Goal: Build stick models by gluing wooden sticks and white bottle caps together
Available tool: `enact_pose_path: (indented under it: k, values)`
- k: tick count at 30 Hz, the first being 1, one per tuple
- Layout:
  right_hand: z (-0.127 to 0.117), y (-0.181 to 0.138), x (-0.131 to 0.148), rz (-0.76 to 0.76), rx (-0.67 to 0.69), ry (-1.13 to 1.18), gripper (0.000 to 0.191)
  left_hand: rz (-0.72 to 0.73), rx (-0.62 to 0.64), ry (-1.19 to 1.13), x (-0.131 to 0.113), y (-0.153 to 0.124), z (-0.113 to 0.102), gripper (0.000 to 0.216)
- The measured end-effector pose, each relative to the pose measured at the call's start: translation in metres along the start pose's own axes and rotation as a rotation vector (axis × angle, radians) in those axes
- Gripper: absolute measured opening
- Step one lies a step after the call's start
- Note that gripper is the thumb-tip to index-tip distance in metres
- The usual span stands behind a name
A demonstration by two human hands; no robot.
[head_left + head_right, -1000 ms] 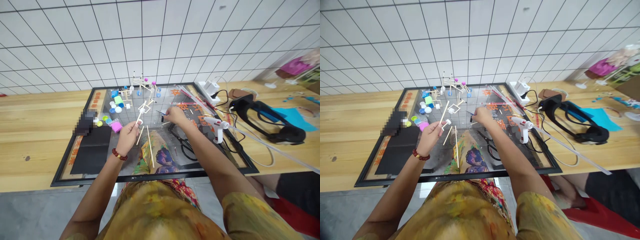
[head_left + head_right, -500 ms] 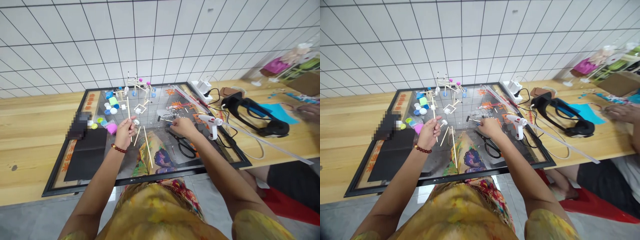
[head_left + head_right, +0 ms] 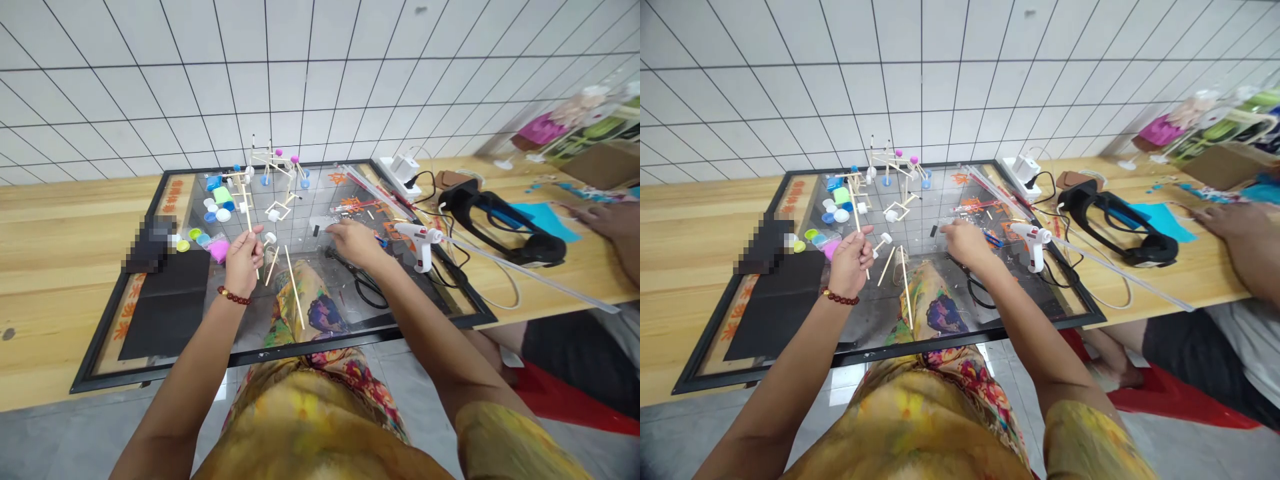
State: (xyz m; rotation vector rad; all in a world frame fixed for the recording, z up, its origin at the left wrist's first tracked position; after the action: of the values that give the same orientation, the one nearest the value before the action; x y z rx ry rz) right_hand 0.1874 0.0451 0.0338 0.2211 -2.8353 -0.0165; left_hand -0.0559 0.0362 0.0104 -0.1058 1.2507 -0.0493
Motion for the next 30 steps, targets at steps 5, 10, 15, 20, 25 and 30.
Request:
enact_pose_path:
  k: [5, 10, 15, 20, 25, 30]
  values:
    - [0.021, 0.023, 0.018, -0.002, 0.070, -0.120, 0.037, -0.009, 0.015, 0.044, 0.010, -0.005, 0.008, 0.022]
    - [-0.024, -0.010, -0.033, 0.161, -0.167, -0.031, 0.039, -0.063, 0.063, 0.059, 0.016, -0.012, 0.019, 0.026]
    - [-0.009, -0.084, -0.057, 0.102, 0.104, 0.070, 0.021, -0.139, 0.158, 0.023, 0.021, -0.021, 0.033, 0.026]
    - [0.013, -0.118, -0.058, 0.132, 0.172, -0.033, 0.026, -0.210, 0.208, 0.042, 0.029, -0.025, 0.040, 0.026]
    - [0.019, -0.110, -0.065, 0.197, 0.218, -0.119, 0.009, -0.208, 0.239, 0.068, 0.034, -0.022, 0.039, 0.030]
    - [0.012, -0.082, -0.041, 0.075, 0.084, 0.371, 0.017, -0.259, 0.288, 0.019, 0.038, -0.023, 0.042, 0.029]
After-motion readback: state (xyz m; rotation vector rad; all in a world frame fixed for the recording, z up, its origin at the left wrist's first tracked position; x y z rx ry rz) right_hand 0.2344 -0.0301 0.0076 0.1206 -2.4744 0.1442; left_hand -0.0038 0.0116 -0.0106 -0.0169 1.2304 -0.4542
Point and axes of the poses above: each hand's wrist, its own y-axis towards the middle knuckle, its own z-axis out of the palm, x = y × z, the point moved 9 cm from there along y, towards the middle knuckle, and after that the axes turned 9 degrees about y, right-handed, at the moved point
